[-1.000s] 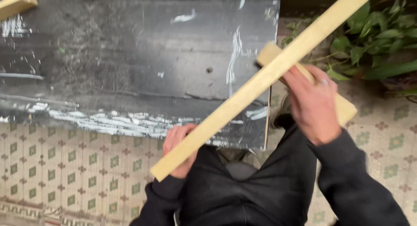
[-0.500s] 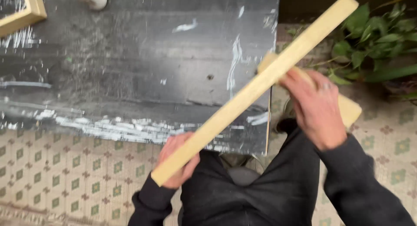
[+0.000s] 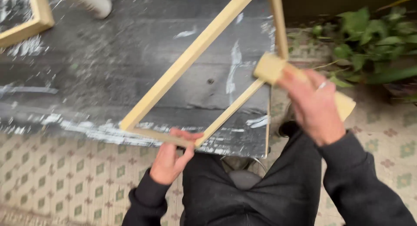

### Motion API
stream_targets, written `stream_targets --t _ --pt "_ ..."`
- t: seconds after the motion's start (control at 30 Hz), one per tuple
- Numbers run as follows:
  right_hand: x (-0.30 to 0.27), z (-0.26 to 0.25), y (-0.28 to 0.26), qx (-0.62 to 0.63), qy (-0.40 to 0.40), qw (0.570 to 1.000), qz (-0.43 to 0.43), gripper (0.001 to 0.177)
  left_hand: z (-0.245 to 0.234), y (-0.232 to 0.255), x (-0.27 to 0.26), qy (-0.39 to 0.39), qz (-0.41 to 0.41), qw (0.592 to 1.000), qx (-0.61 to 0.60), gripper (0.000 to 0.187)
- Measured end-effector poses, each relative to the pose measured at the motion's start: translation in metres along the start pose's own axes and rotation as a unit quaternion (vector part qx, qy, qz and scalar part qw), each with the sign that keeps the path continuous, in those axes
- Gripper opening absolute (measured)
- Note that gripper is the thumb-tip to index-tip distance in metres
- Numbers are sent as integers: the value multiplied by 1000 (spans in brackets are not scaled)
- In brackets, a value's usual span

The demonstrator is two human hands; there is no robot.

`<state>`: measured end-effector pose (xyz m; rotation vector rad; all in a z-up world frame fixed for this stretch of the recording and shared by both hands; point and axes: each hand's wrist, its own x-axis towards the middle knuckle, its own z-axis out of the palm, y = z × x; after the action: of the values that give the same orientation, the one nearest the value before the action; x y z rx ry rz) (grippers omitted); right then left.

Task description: The recorder sands the surfaces and edges of a wooden picture frame using a sanding block.

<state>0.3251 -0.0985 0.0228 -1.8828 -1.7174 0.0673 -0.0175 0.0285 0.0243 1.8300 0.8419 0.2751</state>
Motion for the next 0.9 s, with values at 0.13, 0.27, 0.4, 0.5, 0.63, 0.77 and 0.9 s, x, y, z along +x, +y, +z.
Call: stream_targets --t 0.13,0.27,0.4,0.5,0.63,0.77,0.9 --pt "-10 5 -6 -32 33 999 5 52 2 0 14 -30 -9 999 27 14" --pt "7 12 7 54 28 998 -13 50 -2 -6 1 8 42 999 15 14" --pt "6 -7 -20 -29 32 998 -34 50 1 -2 12 -10 37 999 21 12" --pt "6 -3 11 -37 18 998 -53 49 2 0 4 4 -7 999 -34 14" --pt "-3 4 2 9 3 1000 13 48 4 -3 5 -11 -2 1000 7 14" --pt "8 -4 5 -2 -11 1000 -16 54 -1 -5 4 10 45 998 37 14" --pt "0 -4 -19 -37 20 998 -43 56 2 -1 9 -8 60 998 25 13"
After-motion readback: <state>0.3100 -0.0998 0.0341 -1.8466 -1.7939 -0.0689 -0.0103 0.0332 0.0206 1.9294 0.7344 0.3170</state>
